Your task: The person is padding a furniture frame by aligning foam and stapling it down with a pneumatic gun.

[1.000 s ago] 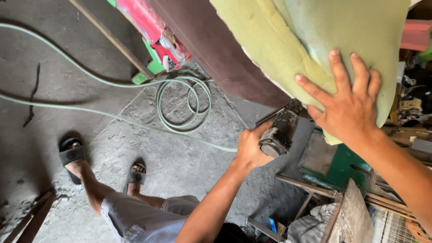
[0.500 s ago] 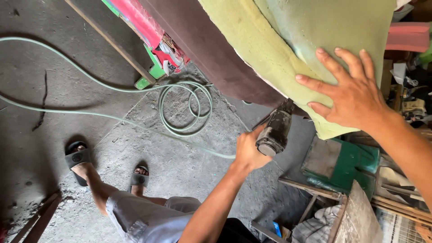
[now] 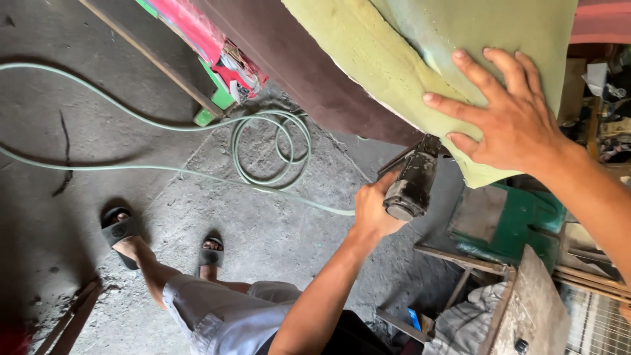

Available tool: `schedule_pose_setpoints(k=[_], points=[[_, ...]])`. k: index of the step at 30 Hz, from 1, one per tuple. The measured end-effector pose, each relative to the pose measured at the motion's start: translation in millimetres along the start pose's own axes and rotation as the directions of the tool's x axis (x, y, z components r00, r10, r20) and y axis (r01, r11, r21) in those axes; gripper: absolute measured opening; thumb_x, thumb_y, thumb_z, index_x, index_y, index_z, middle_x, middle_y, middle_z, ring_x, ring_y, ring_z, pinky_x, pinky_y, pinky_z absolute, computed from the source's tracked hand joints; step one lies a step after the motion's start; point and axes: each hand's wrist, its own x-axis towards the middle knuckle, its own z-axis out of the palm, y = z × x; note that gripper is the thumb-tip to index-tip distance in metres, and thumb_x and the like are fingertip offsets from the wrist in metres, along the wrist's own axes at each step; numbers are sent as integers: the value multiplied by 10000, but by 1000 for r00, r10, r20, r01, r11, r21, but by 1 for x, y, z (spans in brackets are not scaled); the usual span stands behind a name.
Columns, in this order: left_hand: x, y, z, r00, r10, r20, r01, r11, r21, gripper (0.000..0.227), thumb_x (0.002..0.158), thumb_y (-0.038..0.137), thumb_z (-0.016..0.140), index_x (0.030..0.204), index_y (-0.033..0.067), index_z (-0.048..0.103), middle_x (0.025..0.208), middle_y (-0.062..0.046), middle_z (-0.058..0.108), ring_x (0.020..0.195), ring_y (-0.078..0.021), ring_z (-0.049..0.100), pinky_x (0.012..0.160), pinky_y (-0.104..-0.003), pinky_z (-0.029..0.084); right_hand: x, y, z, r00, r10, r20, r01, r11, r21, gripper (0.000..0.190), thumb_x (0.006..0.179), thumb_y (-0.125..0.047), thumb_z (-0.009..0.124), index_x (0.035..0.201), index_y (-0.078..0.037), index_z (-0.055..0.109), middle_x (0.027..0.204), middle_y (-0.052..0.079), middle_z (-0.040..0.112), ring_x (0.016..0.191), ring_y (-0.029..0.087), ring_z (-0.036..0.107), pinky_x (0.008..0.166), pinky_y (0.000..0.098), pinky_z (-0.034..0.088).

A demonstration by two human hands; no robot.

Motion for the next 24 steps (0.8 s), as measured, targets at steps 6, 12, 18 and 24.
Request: schedule_pose_setpoints(k=[6, 12, 18, 24], points=[[-17, 13, -21, 995, 97, -8, -97, 995, -1, 718, 675, 369, 678, 1384, 255, 660, 1000, -120, 809, 986, -433, 725, 801, -477, 596, -1, -1, -1, 997, 25, 70, -26, 1000, 15, 826, 807, -546, 644, 1599, -466, 421, 1810, 131, 249, 1532, 494, 304, 1236, 678, 239], [-39, 17, -20, 996, 75, 53, -73, 997, -31, 685, 712, 376, 674, 1382, 234, 664, 962, -81, 810, 979, -379, 751, 775, -438, 587, -5, -2, 7, 979, -86, -186, 64, 991, -119, 734, 809, -480, 802, 1524, -392, 664, 1703, 143, 498, 1433, 481, 519, 1173, 648, 443], [-26, 16, -3, 982, 159, 103, -162, 987, 19, 728, 686, 379, 686, 1390, 195, 662, 905, -83, 810, 800, -360, 776, 703, -450, 599, -4, 0, 7, 957, -149, -249, 108, 979, -172, 726, 791, -469, 862, 1493, -391, 693, 1688, 140, 490, 1377, 472, 554, 1122, 636, 501], [-16, 3, 12, 985, 144, 93, -144, 990, -7, 740, 707, 396, 702, 1414, 182, 657, 701, -37, 746, 666, -347, 739, 675, -471, 560, -3, 2, 11, 969, -121, -218, 98, 989, -111, 756, 801, -455, 861, 1522, -401, 638, 1727, 128, 382, 1405, 490, 508, 1145, 671, 475]])
